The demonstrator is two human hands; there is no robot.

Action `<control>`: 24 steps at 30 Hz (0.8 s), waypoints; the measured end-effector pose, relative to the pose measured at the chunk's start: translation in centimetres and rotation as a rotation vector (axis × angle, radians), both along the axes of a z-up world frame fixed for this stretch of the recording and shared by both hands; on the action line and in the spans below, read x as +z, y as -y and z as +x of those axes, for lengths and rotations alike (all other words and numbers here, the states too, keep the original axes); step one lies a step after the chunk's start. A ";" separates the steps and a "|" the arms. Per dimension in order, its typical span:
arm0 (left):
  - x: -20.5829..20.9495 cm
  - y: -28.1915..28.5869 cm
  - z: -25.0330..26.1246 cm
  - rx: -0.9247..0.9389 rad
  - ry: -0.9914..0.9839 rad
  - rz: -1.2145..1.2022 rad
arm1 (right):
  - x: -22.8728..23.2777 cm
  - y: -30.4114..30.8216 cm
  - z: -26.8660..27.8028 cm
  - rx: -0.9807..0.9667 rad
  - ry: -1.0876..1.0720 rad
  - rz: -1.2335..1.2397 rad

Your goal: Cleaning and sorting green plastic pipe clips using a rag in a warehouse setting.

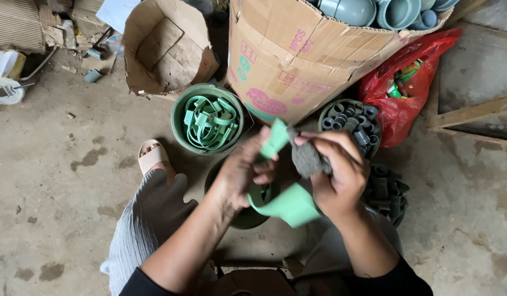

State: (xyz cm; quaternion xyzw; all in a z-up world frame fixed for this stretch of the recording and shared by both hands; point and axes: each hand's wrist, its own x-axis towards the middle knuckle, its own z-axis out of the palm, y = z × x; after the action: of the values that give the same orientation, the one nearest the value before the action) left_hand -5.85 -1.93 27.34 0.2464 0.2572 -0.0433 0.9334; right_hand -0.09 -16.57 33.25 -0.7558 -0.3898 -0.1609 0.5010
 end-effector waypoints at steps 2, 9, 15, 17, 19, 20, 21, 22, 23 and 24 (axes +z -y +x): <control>1.5 -0.9 0.5 0.017 0.047 0.023 | 0.2 -0.3 -0.3 -0.015 0.037 0.004; 1.0 -1.4 0.6 -0.018 0.139 0.037 | 1.2 -1.3 -0.5 0.044 0.025 0.010; 0.7 -2.0 0.7 0.022 0.093 0.055 | 0.2 -1.0 -0.8 -0.084 0.138 -0.004; 0.1 -1.1 0.7 -0.009 0.075 0.087 | -2.1 -0.8 -0.5 -0.089 0.206 -0.038; -1.1 -0.9 1.1 -0.029 0.060 0.126 | -3.2 -1.2 -0.3 -0.083 0.278 -0.064; -2.0 -1.2 1.4 -0.007 0.060 0.092 | -3.3 -1.7 -0.6 -0.043 0.415 -0.104; -3.0 -1.4 1.7 0.015 0.059 0.058 | -3.4 -2.1 -0.8 -0.001 0.552 -0.143; -2.1 -1.4 1.7 0.018 0.060 0.060 | -3.7 -2.2 -0.7 0.001 0.553 -0.140; -1.3 -1.5 1.7 0.013 0.061 0.070 | -4.0 -2.3 -0.6 0.008 0.527 -0.101; -0.6 -1.4 1.5 0.008 0.059 0.074 | -4.3 -2.2 -0.6 0.017 0.498 -0.068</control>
State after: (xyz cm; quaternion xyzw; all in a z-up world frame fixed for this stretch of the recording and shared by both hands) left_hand -4.34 -0.57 26.74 0.2809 0.2322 -0.0228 0.9310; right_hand -0.71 -14.38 28.96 -0.7060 -0.5126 -0.3246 0.3653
